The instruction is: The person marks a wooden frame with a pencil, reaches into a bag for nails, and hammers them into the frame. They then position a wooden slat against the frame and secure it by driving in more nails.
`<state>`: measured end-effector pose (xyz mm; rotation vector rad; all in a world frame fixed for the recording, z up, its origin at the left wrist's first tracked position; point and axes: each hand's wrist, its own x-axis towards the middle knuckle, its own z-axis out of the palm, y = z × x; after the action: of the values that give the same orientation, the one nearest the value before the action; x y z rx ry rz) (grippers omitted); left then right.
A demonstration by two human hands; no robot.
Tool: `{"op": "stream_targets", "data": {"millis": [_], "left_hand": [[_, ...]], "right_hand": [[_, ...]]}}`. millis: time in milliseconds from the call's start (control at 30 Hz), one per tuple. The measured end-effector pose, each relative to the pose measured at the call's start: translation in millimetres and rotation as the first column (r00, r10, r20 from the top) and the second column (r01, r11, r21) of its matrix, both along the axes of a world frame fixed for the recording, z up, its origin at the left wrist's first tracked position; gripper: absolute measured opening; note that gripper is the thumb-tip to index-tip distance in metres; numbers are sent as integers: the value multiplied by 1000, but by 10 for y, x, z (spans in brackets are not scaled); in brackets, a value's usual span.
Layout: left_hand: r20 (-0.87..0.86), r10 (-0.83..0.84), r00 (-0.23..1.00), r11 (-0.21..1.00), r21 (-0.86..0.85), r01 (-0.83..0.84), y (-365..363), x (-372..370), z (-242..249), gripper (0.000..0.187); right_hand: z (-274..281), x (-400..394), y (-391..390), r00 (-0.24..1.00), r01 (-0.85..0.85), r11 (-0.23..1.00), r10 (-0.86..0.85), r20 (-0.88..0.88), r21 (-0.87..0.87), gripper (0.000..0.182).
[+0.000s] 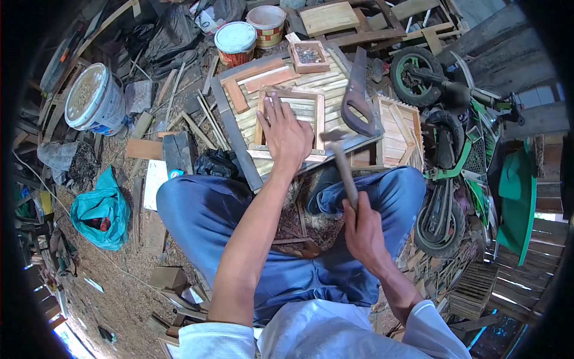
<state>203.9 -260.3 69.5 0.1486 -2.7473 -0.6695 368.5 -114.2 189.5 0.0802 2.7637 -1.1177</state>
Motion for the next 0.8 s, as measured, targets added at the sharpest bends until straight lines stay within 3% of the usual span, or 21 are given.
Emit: {"op": "stream_targets", "data": {"millis": [67,200,333,467,567,700,800], "left_hand": [[-10,6,1000,1000,-6,-6,14,2,13,59],[-57,2,998,999,35,0,24,2,32,56],[-21,-16,1000,1000,6,17,-5,-6,-25,54],[-29,7,1000,1000,16,-7,22,6,-45,55],[-10,-8,1000,1000,1,8,37,-18,-25,56],[11,-16,1000,1000,-21,16,-4,-1,-28,57],[20,-10,1000,1000,-2,10,12,-9,-9,57]], "right_hand": [[115,18,-68,996,81,995,-83,-31,-61,15],[-491,12,68,997,-50,991,43,58,124,14],[-251,20,60,992,-56,996,48,115,70,16],[-24,27,-15,995,97,994,-96,30,-44,16],[-555,45,226,998,-44,992,39,46,117,17],[-132,-47,209,996,-38,999,34,88,39,17],[-93,0,69,999,40,999,-40,-26,1,16]]}}
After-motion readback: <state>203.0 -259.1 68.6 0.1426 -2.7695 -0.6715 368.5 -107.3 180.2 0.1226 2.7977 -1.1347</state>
